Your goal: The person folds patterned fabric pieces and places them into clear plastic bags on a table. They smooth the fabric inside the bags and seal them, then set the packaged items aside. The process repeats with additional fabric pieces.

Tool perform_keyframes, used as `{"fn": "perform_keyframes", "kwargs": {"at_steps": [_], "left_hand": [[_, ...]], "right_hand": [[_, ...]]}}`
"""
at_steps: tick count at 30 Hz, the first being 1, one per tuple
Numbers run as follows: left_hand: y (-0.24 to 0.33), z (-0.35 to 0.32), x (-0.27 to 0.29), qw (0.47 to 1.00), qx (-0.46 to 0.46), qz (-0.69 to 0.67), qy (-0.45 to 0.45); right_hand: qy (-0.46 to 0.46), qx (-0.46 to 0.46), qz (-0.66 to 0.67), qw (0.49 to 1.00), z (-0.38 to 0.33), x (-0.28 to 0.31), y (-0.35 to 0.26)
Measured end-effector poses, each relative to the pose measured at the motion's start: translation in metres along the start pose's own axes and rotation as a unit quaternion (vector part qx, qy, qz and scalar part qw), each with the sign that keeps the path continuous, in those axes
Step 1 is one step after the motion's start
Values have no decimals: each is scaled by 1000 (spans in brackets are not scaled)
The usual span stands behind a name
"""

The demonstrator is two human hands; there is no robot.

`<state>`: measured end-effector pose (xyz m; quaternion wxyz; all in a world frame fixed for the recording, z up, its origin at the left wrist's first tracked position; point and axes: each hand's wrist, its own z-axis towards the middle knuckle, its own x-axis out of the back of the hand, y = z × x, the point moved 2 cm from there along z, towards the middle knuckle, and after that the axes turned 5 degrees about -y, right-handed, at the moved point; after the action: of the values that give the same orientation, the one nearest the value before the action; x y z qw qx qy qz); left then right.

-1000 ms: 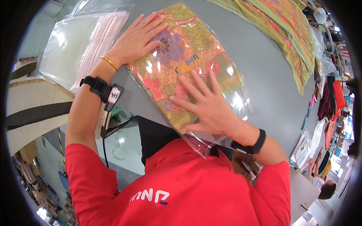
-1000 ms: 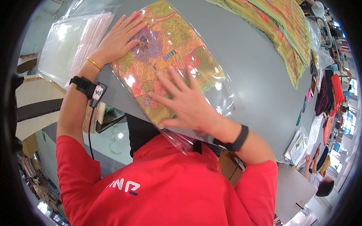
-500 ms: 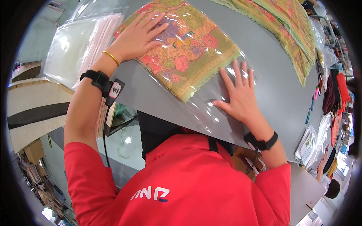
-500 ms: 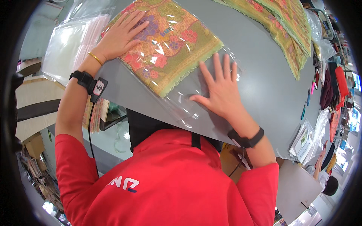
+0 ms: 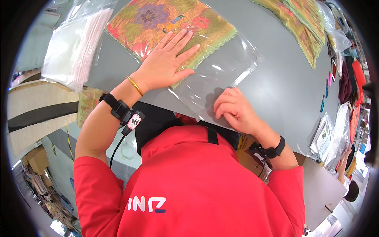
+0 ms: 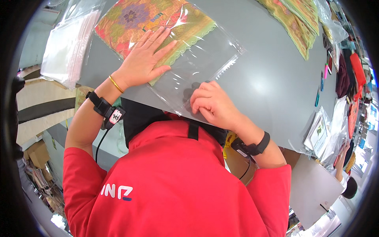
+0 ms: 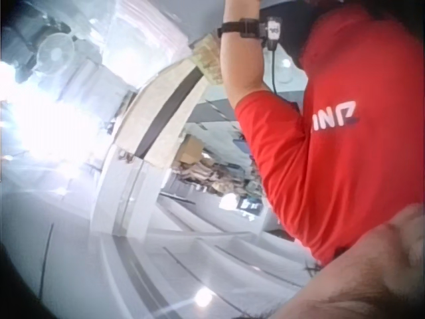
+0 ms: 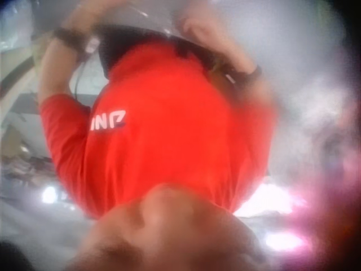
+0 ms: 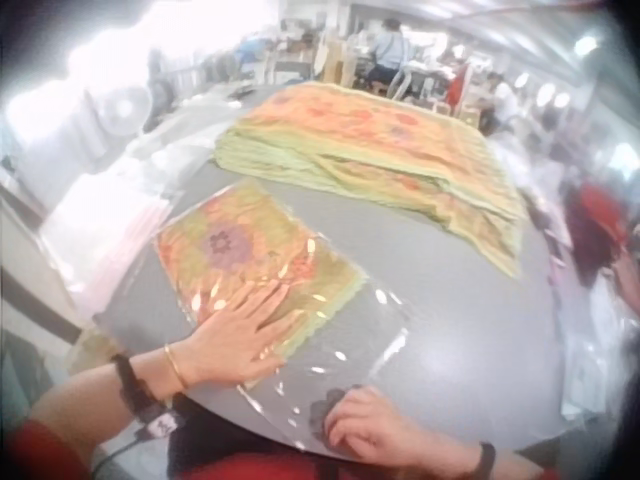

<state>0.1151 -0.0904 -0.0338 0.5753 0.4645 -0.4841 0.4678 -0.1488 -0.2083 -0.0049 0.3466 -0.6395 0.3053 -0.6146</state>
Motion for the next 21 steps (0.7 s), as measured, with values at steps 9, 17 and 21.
{"fn": "perform_keyframes", "kwargs": {"at_steps": [9, 17, 21], "left_hand": [[2, 3, 3, 1000, 4, 28, -6], [-2, -25, 22, 992, -92, -37, -82], [9, -46, 43, 994, -99, -46, 6]], "right_hand": [[14, 30, -226, 974, -30, -37, 17], [-143, -643, -449, 604, -373, 127, -14], [182, -396, -364, 823, -276, 131, 6]]}}
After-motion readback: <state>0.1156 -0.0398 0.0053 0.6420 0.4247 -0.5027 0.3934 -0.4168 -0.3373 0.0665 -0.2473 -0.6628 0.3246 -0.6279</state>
